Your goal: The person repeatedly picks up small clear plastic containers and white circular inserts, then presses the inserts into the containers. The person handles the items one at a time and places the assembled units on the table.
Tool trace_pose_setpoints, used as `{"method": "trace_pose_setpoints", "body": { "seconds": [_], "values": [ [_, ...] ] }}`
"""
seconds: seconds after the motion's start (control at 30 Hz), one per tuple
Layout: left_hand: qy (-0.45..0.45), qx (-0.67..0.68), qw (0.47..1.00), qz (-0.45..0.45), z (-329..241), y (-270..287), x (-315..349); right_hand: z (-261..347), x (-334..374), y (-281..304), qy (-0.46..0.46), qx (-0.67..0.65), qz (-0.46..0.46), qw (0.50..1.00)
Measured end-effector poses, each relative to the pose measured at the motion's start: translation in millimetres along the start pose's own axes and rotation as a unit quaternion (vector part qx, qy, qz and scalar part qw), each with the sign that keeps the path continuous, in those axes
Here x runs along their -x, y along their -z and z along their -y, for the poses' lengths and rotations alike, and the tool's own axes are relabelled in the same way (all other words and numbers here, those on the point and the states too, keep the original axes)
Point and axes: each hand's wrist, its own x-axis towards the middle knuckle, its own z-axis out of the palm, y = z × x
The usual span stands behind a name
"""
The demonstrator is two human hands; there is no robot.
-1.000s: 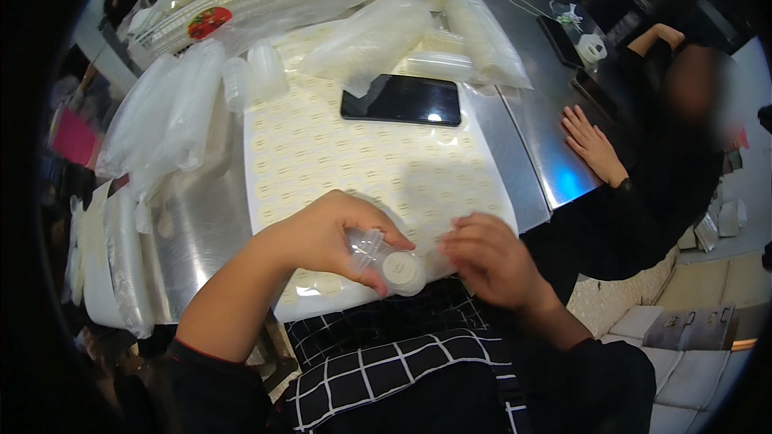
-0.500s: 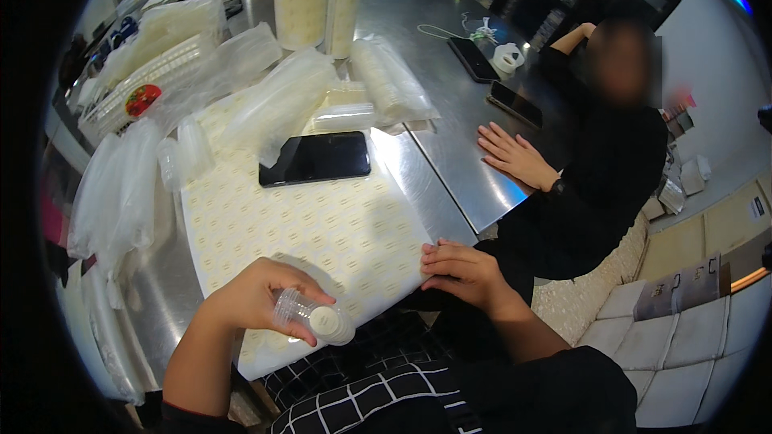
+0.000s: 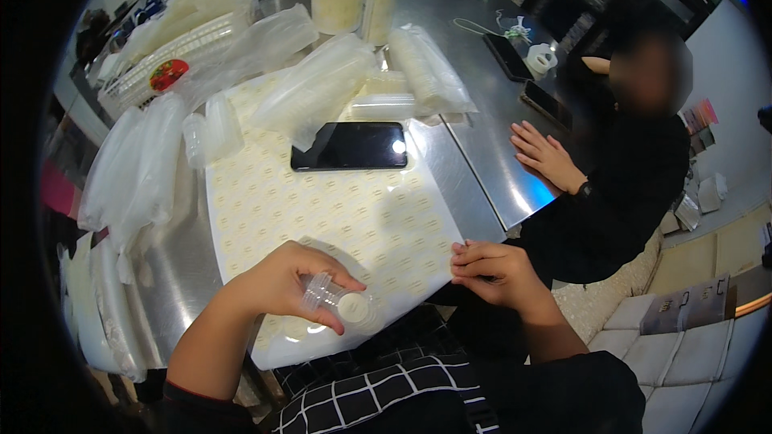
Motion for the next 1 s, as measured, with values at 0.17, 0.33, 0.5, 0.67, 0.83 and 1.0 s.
{"method": "trace_pose_setpoints", "body": {
  "seconds": [0.17, 0.33, 0.5, 0.67, 0.83, 1.0],
  "values": [
    [-0.040, -0.004, 0.999, -0.028, 2, -6, -3, 7, -7, 8, -0.047, -0.002, 0.040, 0.998],
    [-0.063, -0.019, 0.997, -0.030, 0, -7, -4, -1, -10, 13, -0.112, -0.105, 0.017, 0.988],
    [-0.060, -0.024, 0.998, -0.026, -1, -8, -4, 11, -15, 4, -0.125, -0.166, -0.061, 0.976],
    [-0.075, -0.021, 0.997, -0.026, 0, -8, -5, 32, -20, 12, -0.095, 0.057, 0.114, 0.987],
    [-0.077, -0.025, 0.996, -0.026, 0, -8, -4, 19, -22, 18, -0.136, 0.019, 0.113, 0.984],
    [-0.067, -0.013, 0.997, -0.024, 0, -8, -4, -2, -16, 23, -0.157, -0.091, 0.089, 0.979]
  ]
}}
